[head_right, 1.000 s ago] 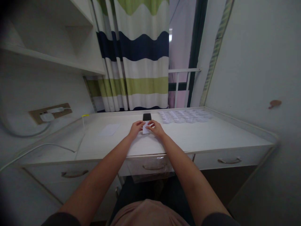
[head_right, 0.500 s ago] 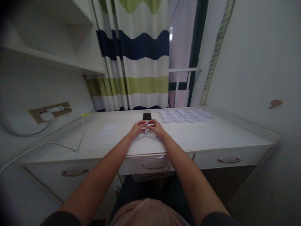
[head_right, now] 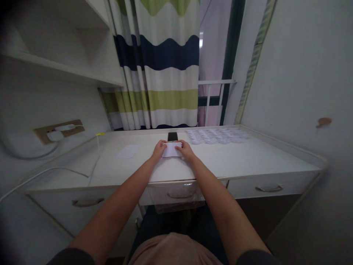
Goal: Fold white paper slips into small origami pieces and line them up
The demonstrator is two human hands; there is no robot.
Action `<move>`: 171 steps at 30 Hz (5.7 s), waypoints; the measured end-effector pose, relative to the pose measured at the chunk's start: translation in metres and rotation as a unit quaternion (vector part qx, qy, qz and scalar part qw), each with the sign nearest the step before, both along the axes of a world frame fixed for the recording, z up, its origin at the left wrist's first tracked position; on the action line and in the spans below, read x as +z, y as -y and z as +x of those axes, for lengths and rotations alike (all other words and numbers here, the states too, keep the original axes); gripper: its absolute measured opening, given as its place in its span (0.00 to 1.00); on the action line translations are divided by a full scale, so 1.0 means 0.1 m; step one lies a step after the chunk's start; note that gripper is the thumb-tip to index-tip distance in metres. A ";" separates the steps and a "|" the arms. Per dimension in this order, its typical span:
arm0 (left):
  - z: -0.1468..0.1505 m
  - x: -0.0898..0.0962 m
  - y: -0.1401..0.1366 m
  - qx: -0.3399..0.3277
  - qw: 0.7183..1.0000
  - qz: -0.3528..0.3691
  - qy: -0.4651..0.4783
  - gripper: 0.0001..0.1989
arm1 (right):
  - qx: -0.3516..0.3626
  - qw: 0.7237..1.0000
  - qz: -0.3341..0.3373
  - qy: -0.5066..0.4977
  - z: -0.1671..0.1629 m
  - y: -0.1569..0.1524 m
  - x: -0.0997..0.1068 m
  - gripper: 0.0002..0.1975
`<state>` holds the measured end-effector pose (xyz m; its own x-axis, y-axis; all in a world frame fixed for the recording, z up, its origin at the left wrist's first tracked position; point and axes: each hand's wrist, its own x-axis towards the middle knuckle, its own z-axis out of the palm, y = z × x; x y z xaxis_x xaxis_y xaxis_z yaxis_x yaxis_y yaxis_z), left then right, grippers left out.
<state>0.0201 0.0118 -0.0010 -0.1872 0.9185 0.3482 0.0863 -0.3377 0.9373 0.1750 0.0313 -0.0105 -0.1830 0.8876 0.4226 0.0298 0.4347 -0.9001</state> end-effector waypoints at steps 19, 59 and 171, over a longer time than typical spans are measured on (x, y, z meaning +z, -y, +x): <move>0.00 0.04 0.07 -0.031 0.999 -0.016 0.036 0.10 | 0.037 0.998 -0.043 0.009 -0.01 0.11 0.06 0.18; -0.01 0.00 -0.02 -0.002 0.969 -0.092 0.227 0.11 | -0.114 0.778 0.379 0.488 -0.14 0.33 0.17 0.15; 0.06 0.06 0.10 -0.115 0.988 0.089 -0.057 0.10 | -0.020 1.000 -0.012 0.012 0.02 0.15 0.12 0.15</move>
